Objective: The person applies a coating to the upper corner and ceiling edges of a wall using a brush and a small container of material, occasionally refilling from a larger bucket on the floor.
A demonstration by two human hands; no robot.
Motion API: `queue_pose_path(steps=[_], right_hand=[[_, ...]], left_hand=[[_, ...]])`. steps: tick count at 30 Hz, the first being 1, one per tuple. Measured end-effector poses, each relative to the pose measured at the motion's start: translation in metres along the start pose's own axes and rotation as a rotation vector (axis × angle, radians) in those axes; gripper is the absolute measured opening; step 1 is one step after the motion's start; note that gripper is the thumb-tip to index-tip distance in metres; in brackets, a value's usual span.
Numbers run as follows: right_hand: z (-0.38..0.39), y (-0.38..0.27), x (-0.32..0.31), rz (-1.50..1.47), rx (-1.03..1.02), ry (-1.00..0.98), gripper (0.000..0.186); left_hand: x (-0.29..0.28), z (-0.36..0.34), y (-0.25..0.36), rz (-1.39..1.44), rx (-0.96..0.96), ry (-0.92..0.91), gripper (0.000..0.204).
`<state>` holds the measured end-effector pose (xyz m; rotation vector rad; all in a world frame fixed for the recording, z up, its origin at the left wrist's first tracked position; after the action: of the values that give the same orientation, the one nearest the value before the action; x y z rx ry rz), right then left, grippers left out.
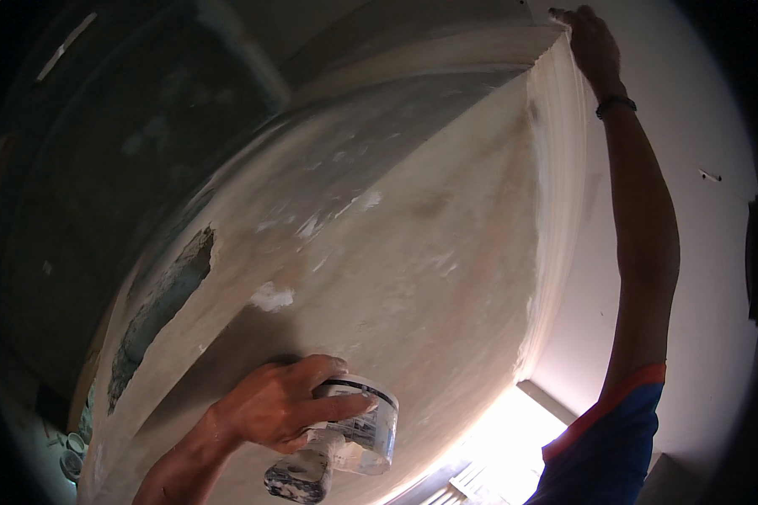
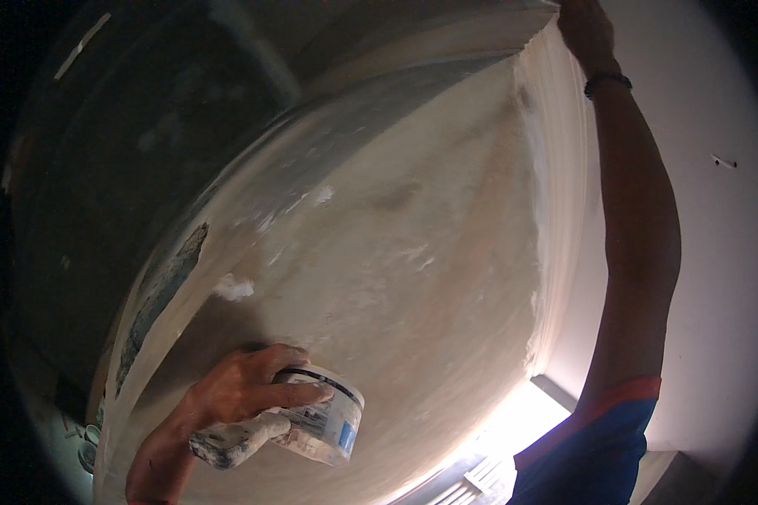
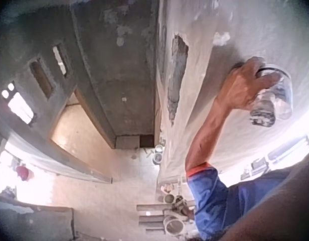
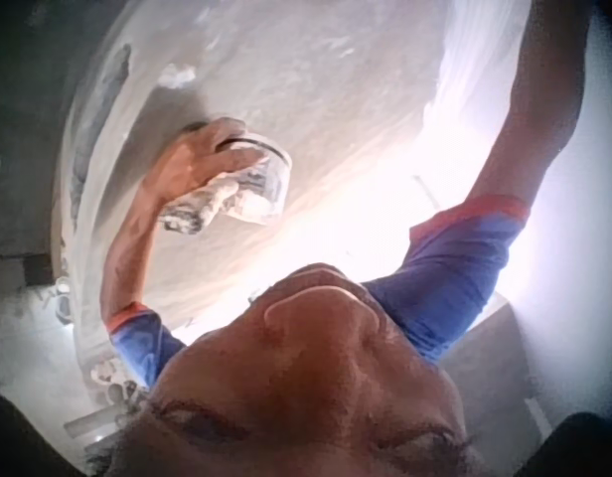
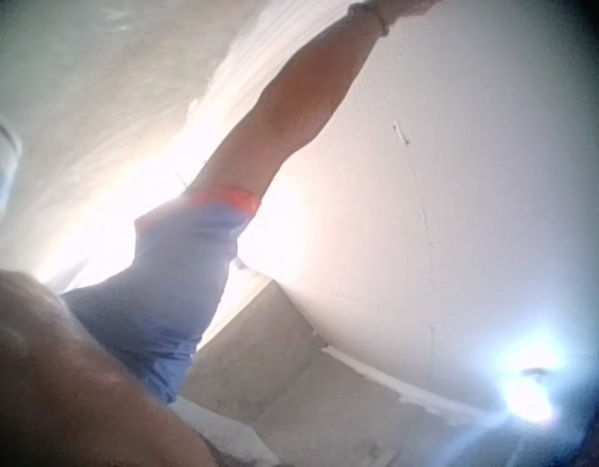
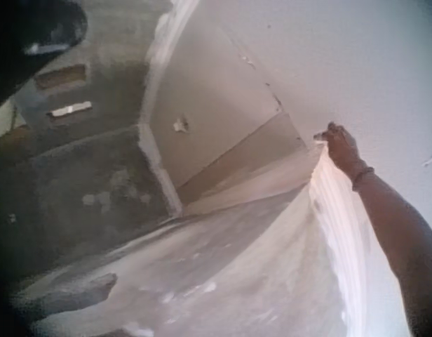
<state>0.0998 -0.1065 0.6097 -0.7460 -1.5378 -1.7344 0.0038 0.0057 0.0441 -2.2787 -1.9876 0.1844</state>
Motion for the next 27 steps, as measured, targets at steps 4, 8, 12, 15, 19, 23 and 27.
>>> queue_pose_path(steps=[4, 8, 12, 15, 19, 23, 27], right_hand=[[-0.018, 0.009, -0.024, -0.354, 0.263, -0.066, 0.037], [-0.023, 0.004, -0.043, -0.402, 0.338, -0.101, 0.036], [-0.01, 0.02, -0.02, -0.3, 0.389, -0.184, 0.032], [-0.006, 0.021, -0.004, -0.274, 0.353, -0.228, 0.031], [-0.014, 0.01, -0.003, -0.193, 0.017, -0.21, 0.032], [-0.023, -0.007, -0.018, -0.244, 0.252, -0.176, 0.034], [-0.026, 0.0, -0.008, -0.276, 0.237, -0.239, 0.034]], left_hand=[[0.002, 0.004, -0.002, 0.009, -0.028, -0.032, 0.062], [0.001, 0.007, -0.002, 0.003, -0.055, -0.041, 0.064], [0.0, 0.004, -0.001, -0.024, -0.024, -0.039, 0.067], [0.001, 0.004, -0.001, -0.028, -0.029, -0.034, 0.069], [0.0, 0.002, 0.001, -0.015, -0.033, -0.032, 0.07], [-0.002, 0.003, 0.002, -0.01, -0.042, -0.039, 0.07], [-0.001, 0.001, 0.002, -0.027, -0.03, -0.061, 0.069]])
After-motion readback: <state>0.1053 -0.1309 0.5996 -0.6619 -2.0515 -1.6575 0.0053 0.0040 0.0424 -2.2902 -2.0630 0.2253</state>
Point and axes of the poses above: each hand's wrist, its own z-axis away from the middle knuckle, its own x-axis out of the palm, y = z × x, the point moved 6 cm from there along -z, towards the middle knuckle
